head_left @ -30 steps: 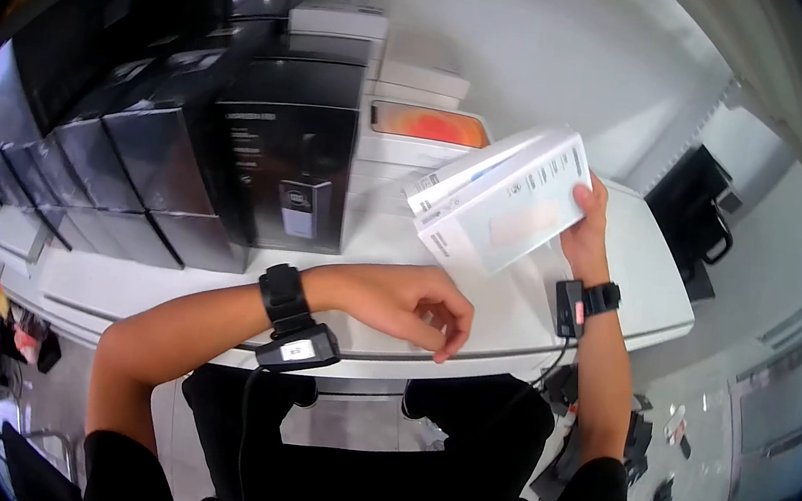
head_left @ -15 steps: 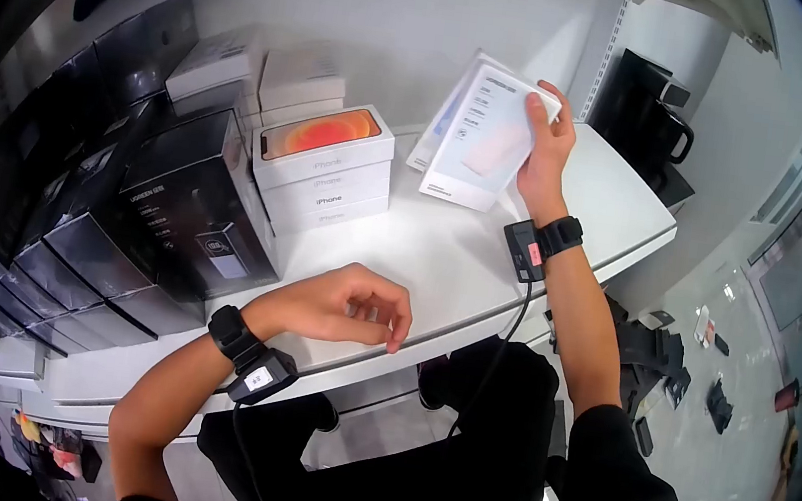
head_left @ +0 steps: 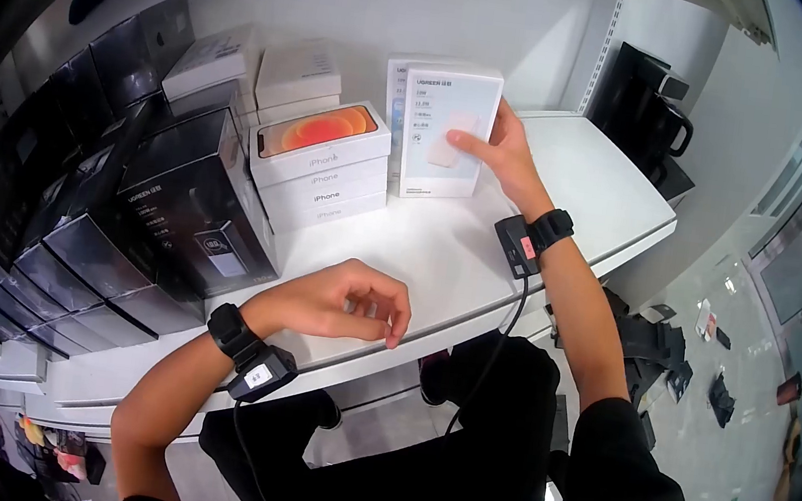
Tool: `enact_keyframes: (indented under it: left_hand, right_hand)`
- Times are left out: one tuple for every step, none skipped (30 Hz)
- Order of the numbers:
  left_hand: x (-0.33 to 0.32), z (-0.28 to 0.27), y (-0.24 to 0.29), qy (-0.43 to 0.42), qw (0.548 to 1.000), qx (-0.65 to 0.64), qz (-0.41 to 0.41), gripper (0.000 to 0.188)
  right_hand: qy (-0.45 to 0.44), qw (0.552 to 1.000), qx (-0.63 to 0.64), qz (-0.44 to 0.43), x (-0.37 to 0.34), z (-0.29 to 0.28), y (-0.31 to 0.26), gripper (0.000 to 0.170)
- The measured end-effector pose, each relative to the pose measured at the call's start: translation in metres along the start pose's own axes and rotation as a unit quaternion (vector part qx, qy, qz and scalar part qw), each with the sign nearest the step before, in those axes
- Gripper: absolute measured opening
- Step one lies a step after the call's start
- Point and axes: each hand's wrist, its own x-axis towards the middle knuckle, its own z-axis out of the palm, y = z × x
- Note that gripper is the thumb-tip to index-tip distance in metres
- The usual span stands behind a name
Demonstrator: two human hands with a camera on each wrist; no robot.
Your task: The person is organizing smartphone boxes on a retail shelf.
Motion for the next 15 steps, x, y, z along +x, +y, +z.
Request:
enact_keyframes:
  left_hand:
    - [0.0,0.0,0.0,0.0,1.0,0.001,0.0,0.011]
    - [0.0,0.001,0.0,0.0,1.0,0.001,0.0,0.011]
    - [0.0,0.001,0.001,0.001,1.0,0.001,0.001,0.011]
    - [0.0,0.002,0.001,0.002,1.0,0.0,0.002,0.011]
    - [0.001,0.002,0.002,0.001,1.0,-0.001,0.0,0.011]
    - [0.001,0.002,0.002,0.001,1.0,-0.001,-0.001,0.011]
    - [0.001,0.001,0.003,0.002,1.0,-0.001,-0.002,0.011]
    - [0.001,0.001,0.002,0.002,1.0,0.001,0.0,0.01]
    - [0.0,0.001,0.001,0.002,1.0,0.004,0.002,0.01]
    - [0.0,0.001,0.001,0.001,1.0,0.007,0.003,0.01]
    - [0.0,0.001,0.001,0.002,1.0,0.006,0.004,0.01]
    - [0.0,0.001,0.0,0.002,1.0,0.005,0.004,0.01]
    - [0.0,0.002,0.0,0.002,1.0,0.004,0.005,0.01]
    - [0.0,0.002,0.0,0.002,1.0,0.001,0.005,0.009]
    - [0.0,0.002,0.0,0.002,1.0,-0.002,0.005,0.008]
  right_hand:
    - [-0.009,1.0,-0.014,0.003,-0.001,0.0,0.001,0.074]
    - [-0.036,0.999,-0.024,0.027,-0.003,0.0,0.003,0.072]
    - [-0.064,0.996,-0.034,0.051,-0.003,0.0,0.004,0.07]
    - [-0.091,0.992,-0.044,0.075,-0.005,-0.001,0.004,0.068]
    - [-0.1,0.989,-0.054,0.094,-0.006,-0.001,0.004,0.071]
    - [-0.109,0.986,-0.063,0.112,-0.006,-0.001,0.004,0.075]
    - [-0.119,0.982,-0.073,0.128,-0.005,-0.001,0.003,0.078]
    - [-0.127,0.981,-0.073,0.128,-0.004,-0.001,0.004,0.079]
    - [-0.134,0.98,-0.073,0.127,-0.004,-0.002,0.006,0.079]
    - [-0.141,0.979,-0.072,0.128,-0.005,-0.003,0.009,0.08]
    - [-0.158,0.975,-0.089,0.126,-0.005,-0.005,0.011,0.08]
    - [-0.175,0.971,-0.106,0.125,-0.007,-0.006,0.012,0.081]
    - [-0.191,0.966,-0.124,0.124,-0.008,-0.008,0.012,0.082]
    - [-0.19,0.965,-0.125,0.13,-0.008,-0.008,0.013,0.082]
    - [-0.188,0.965,-0.125,0.136,-0.008,-0.008,0.012,0.083]
